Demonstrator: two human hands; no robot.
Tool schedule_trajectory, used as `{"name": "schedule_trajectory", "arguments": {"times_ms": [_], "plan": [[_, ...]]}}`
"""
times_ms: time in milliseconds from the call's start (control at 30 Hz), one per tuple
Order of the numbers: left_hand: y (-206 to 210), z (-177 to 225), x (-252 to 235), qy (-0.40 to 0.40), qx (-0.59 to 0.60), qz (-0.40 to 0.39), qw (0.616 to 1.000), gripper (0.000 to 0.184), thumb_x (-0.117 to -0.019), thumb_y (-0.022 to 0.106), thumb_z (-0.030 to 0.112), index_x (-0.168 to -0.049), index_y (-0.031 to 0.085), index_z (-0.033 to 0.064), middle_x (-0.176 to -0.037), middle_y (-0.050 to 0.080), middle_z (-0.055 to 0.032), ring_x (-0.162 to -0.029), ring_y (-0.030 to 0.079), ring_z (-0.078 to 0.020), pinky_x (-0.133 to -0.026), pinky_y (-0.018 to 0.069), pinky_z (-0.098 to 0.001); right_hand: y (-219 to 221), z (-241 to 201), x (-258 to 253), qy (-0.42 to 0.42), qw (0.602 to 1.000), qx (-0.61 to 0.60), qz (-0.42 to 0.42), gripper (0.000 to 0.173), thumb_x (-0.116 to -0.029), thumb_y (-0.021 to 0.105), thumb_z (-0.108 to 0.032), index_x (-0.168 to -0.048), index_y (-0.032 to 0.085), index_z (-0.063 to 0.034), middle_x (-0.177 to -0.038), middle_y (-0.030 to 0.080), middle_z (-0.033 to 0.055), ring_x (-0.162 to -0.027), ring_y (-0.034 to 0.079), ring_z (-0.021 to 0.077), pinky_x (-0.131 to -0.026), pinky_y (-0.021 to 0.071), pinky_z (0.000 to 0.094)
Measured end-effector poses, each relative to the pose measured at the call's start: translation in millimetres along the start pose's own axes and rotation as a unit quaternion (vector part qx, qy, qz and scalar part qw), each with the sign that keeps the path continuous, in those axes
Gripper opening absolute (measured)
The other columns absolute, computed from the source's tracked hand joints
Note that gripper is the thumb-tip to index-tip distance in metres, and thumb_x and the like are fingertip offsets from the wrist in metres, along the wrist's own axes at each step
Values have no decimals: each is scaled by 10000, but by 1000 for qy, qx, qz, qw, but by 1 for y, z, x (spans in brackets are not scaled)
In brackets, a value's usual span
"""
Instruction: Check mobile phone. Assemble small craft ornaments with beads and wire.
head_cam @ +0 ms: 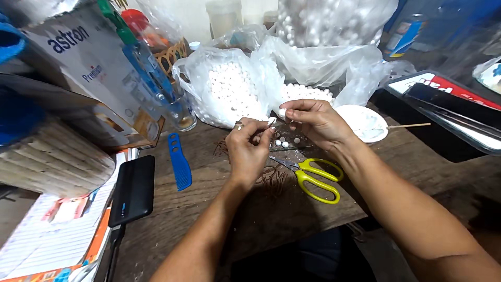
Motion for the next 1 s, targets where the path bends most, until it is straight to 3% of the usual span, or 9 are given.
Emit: {"name": "schedule_trajectory", "arguments": {"times_ms": [700, 1000], "plan": [[2, 0, 1, 8, -6, 0, 1000, 53, -852, 745, -36, -900, 726, -51, -895, 643, -83, -714, 587, 11, -639, 490, -99, 4, 0, 5, -20, 999, 47, 16, 163, -943, 624, 61, -936, 744, -50, -793, 702, -42, -626, 592, 7, -600, 517, 155], [4, 2, 1, -5, -9, -13, 1000, 41, -886, 733, -10, -910, 746, -41, -923, 666, -91, -749, 607, 1, -670, 501, -112, 2, -10, 3, -80, 992, 94, 19, 122, -888, 681, 50, -931, 733, -53, -784, 704, -49, -649, 625, 2, -611, 534, 165]]}}
Point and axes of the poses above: each hand's wrist, its own x-axis away from the middle knuckle, its own y-axis out of the palm, z = x × y, the point moved 10 cm from there along -x, towards the middle knuckle
